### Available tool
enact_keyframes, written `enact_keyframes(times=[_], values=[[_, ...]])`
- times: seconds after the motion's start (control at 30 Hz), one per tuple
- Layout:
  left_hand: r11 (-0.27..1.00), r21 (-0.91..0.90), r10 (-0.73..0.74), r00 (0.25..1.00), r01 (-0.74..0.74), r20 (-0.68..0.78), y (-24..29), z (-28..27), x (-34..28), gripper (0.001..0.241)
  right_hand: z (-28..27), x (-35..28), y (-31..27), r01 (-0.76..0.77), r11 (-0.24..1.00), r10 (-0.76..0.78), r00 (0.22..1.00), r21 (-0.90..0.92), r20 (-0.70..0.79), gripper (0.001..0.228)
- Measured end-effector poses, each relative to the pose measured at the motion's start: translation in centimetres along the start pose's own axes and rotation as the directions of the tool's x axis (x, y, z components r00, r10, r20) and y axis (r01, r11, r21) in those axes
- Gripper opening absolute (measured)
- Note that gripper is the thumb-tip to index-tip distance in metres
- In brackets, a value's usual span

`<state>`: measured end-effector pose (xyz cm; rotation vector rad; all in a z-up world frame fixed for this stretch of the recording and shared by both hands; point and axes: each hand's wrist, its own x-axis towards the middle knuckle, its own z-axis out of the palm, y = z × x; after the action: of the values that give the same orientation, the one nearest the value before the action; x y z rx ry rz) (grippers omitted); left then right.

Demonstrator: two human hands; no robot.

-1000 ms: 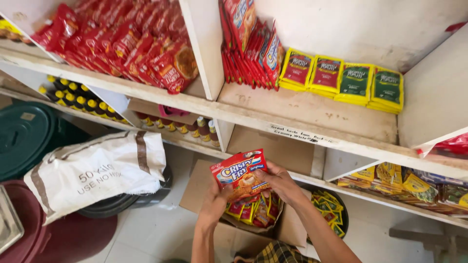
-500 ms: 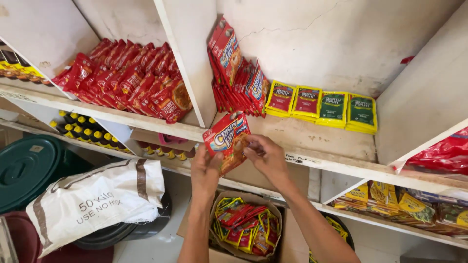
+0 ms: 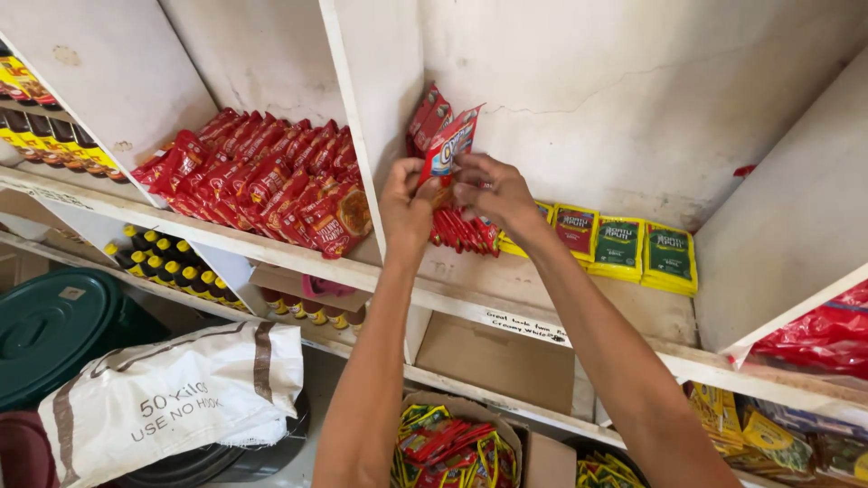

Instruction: Stocking and arranging seasoning packets from a box onto wooden grocery shelves.

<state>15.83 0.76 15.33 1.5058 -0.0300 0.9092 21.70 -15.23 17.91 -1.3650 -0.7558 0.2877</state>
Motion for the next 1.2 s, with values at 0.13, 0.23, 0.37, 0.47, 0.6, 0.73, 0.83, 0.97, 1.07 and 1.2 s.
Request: enact_keyframes(times=[0.13,0.23,0.37,0.47,0.6,0.73,0.83,0.97,1.07,1.2], values=[[0.930,-0.347,-0.096,0.991,0.122,0.091,-4.8,1.7,2.4,0.022,-0.8,2.6,0.1,-0.030,1.000,0.030,1.000,-0.009,0.000,0.066],[0.940,-0.298,-0.151,0.985,0.168,0.078,-5.4,2.4,2.8,0.021,-0.8,3.5,0.1,-0.048,0.996,0.047,0.999,-0.070,-0.023,0.071],[0.987,0.007,-0.162,0.983,0.163,-0.091,-3.9,2.9,2.8,0.020,-1.3,4.9,1.9,-0.017,0.987,0.012,1.000,-0.158,-0.028,0.071],[0.963,0.185,-0.164,0.971,0.196,-0.173,-3.2,2.7,2.9,0.018,-1.5,5.4,2.8,0.003,0.990,-0.005,1.000,-0.138,-0.012,0.070],[0.929,0.352,-0.047,0.981,0.112,-0.187,-4.1,2.7,2.9,0.020,-2.2,6.4,4.6,-0.015,1.000,0.015,1.000,-0.002,0.021,0.070],[0.922,0.374,-0.020,0.977,0.100,-0.213,-4.5,3.1,2.3,0.020,-2.1,6.7,4.7,-0.060,0.998,0.061,0.998,-0.011,0.034,0.073],[0.876,0.478,0.166,0.973,-0.069,-0.163,-4.2,3.2,1.9,0.021,-2.4,7.2,5.9,-0.047,0.990,0.047,0.999,-0.134,0.000,0.075],[0.852,0.509,0.203,0.974,-0.123,-0.104,-3.5,3.2,1.5,0.020,-1.4,6.5,4.0,-0.089,0.975,0.086,0.996,-0.201,-0.023,0.073],[0.833,0.543,0.192,0.976,-0.107,-0.102,-3.3,3.3,1.5,0.026,-2.2,7.0,5.4,-0.097,0.987,0.093,0.995,-0.132,-0.037,0.071],[0.828,0.559,0.136,0.984,-0.047,-0.119,-3.3,3.4,1.3,0.030,-2.9,6.8,6.3,-0.029,0.967,0.019,0.999,-0.251,-0.042,0.071]])
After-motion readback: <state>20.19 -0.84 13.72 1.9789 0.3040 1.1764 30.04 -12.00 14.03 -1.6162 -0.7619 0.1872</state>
